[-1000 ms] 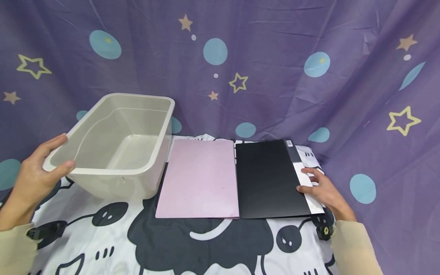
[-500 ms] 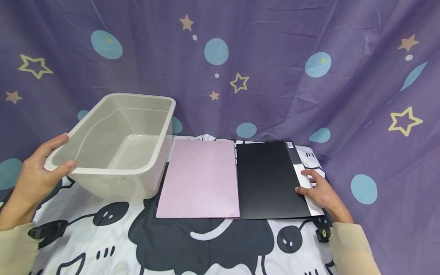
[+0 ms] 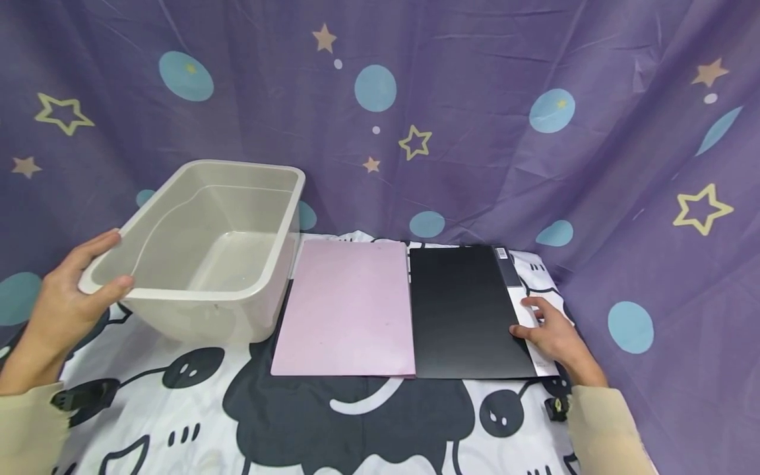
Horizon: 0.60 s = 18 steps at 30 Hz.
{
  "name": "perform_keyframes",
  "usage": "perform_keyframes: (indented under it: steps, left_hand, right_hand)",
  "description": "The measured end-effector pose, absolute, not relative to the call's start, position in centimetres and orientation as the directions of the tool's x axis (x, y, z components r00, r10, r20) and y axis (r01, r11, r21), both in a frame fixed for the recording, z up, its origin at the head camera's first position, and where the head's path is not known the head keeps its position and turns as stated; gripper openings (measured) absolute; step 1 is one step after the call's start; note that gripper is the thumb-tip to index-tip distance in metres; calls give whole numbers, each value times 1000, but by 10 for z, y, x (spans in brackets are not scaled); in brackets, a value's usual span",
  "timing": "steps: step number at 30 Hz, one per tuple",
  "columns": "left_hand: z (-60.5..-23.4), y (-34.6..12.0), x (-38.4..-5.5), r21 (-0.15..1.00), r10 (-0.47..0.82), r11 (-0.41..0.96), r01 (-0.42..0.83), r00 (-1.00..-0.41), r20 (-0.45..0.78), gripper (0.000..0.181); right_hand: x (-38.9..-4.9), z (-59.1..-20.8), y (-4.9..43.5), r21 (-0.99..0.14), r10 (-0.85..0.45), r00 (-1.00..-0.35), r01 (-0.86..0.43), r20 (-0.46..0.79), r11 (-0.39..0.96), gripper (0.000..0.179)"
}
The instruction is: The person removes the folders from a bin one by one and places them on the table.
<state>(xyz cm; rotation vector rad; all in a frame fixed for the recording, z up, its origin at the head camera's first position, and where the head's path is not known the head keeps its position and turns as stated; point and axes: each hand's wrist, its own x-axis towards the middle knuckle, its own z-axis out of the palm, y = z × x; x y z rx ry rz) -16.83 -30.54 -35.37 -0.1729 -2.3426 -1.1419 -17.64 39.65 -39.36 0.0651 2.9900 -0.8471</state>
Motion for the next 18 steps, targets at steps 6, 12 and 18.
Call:
perform_keyframes:
  steps: [6, 12, 18]
  left_hand:
    - [-354, -306, -168, 708, -117, 624, 331, -856, 504, 80]
    - [-352, -305, -169, 705, -115, 617, 351, -846, 521, 79]
    - [-353, -305, -169, 704, -116, 620, 347, -847, 519, 80]
  right_hand:
    - [-177, -395, 396, -516, 48, -997, 74, -65, 853, 75]
    - [-178, -397, 397, -523, 56, -996, 86, -74, 848, 72]
    - [-182, -399, 400, -537, 46, -998, 61, -41, 841, 69]
